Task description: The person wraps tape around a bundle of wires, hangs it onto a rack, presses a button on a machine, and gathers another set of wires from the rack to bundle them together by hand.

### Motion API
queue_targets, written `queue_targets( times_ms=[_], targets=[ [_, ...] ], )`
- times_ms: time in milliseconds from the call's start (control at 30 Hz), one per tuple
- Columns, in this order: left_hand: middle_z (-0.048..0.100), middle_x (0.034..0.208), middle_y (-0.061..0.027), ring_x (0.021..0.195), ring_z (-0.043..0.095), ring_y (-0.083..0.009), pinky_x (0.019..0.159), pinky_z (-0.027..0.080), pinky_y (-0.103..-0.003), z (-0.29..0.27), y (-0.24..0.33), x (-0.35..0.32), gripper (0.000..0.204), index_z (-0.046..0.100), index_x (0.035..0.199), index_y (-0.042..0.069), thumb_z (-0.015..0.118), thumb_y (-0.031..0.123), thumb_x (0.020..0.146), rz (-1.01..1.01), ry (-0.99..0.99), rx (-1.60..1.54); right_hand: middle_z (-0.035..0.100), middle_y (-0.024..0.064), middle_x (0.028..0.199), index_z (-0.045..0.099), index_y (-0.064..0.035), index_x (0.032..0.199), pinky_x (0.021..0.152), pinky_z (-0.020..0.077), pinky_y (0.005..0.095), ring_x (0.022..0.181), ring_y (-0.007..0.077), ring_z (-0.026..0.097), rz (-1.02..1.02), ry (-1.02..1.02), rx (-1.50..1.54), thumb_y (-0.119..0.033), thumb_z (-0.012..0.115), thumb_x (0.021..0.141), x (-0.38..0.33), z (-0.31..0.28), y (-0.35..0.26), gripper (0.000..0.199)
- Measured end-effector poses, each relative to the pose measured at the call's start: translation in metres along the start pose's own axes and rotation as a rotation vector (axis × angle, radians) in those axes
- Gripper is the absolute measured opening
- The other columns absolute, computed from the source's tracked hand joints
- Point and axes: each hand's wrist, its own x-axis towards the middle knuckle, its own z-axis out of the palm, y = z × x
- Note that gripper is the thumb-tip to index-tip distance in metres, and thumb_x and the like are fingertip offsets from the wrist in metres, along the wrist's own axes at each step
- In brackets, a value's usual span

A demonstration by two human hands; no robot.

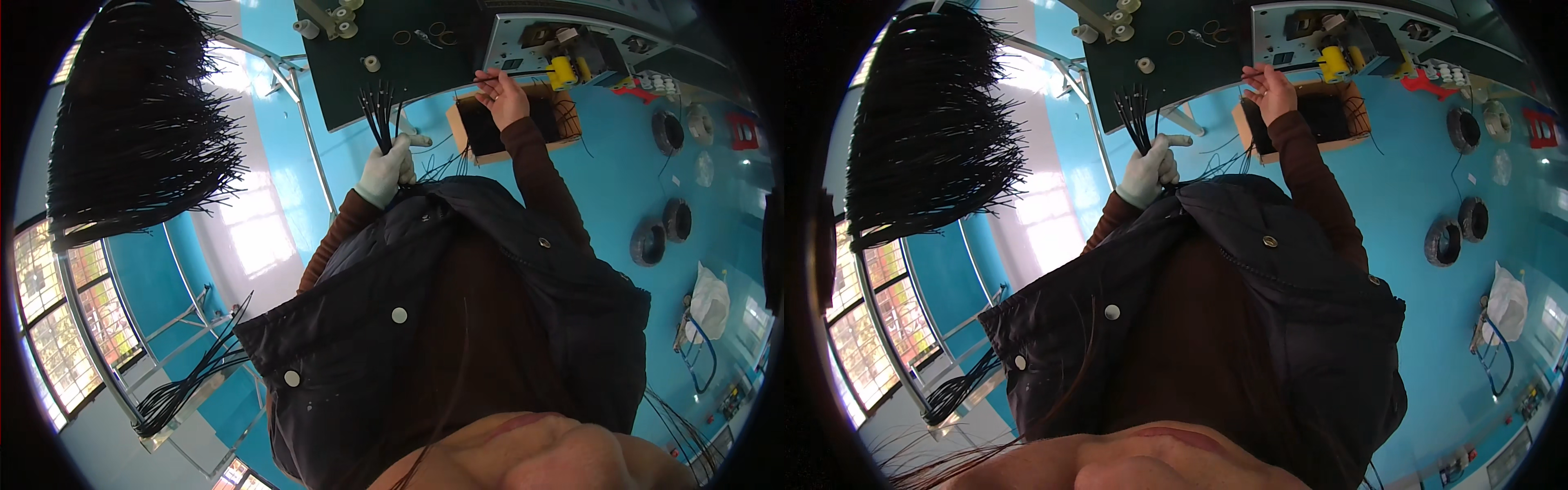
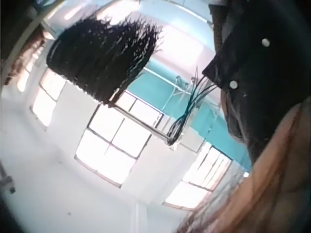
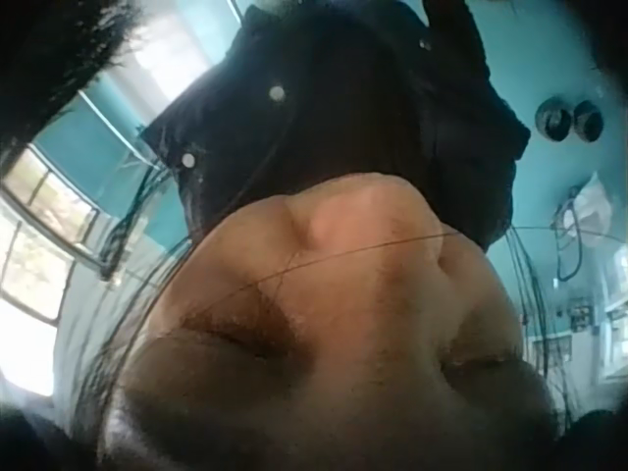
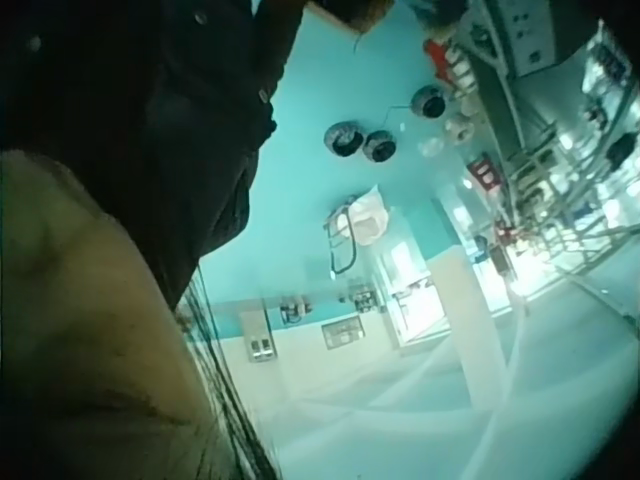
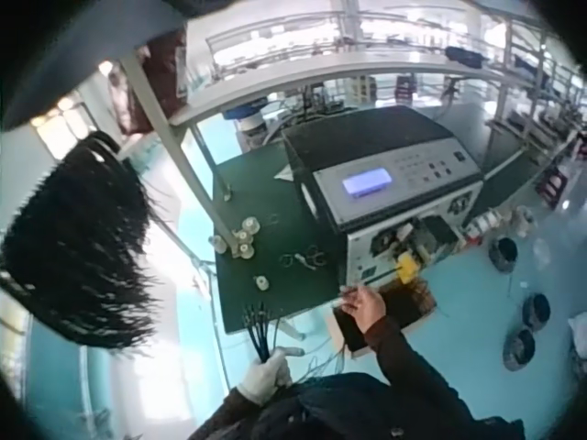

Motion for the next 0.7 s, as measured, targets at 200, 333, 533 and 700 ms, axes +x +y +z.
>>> queue_targets(
  times_ms=[200,333,533,700],
  targets=[
    [0.028,0.051,0.0051,0.042,0.027,-0.0064,0.045,0.031,-0.024,0.003,0.002,0.002,0.032,0.059,0.099,0.000,0.040,0.025,0.093,-0.007,-0.013,0.040,0.062,0.0083,0.098,0.053,-0.0063,0.101,0.073,0.0471,0.0297,0.087,0.0160,0.058,-0.046,0.089,-0.193,-0.028,0.039,0.095,0.000,-0.010,0.011,0.027],
    [0.029,0.051,0.0050,0.043,0.028,-0.0063,0.045,0.031,-0.023,0.006,0.004,0.001,0.031,0.059,0.101,-0.001,0.041,0.024,0.092,0.000,-0.025,0.066,0.064,0.0053,0.091,0.054,-0.0058,0.099,0.068,0.0476,0.0254,0.081,0.0118,0.059,-0.099,0.139,-0.369,-0.029,0.040,0.095,-0.003,-0.021,0.011,0.027],
    [0.038,0.055,0.0030,0.044,0.034,-0.0063,0.047,0.036,-0.023,0.001,0.001,0.005,0.032,0.057,0.110,-0.001,0.041,0.021,0.092,0.046,-0.051,0.133,0.064,0.0057,0.084,0.055,-0.0028,0.094,0.064,0.0463,0.0224,0.073,0.0098,0.060,-0.083,0.067,-0.495,-0.027,0.041,0.095,-0.031,-0.015,0.041,0.028],
    [0.057,0.092,-0.0061,0.067,0.051,-0.0092,0.060,0.044,-0.023,0.001,0.005,0.006,0.036,0.051,0.121,0.002,0.041,0.022,0.092,0.117,-0.017,0.195,0.065,0.0106,0.076,0.053,-0.0021,0.092,0.061,0.0474,0.0310,0.072,0.0213,0.064,-0.172,-0.329,-0.877,-0.028,0.046,0.092,-0.079,0.011,0.073,0.027]
  ],
)
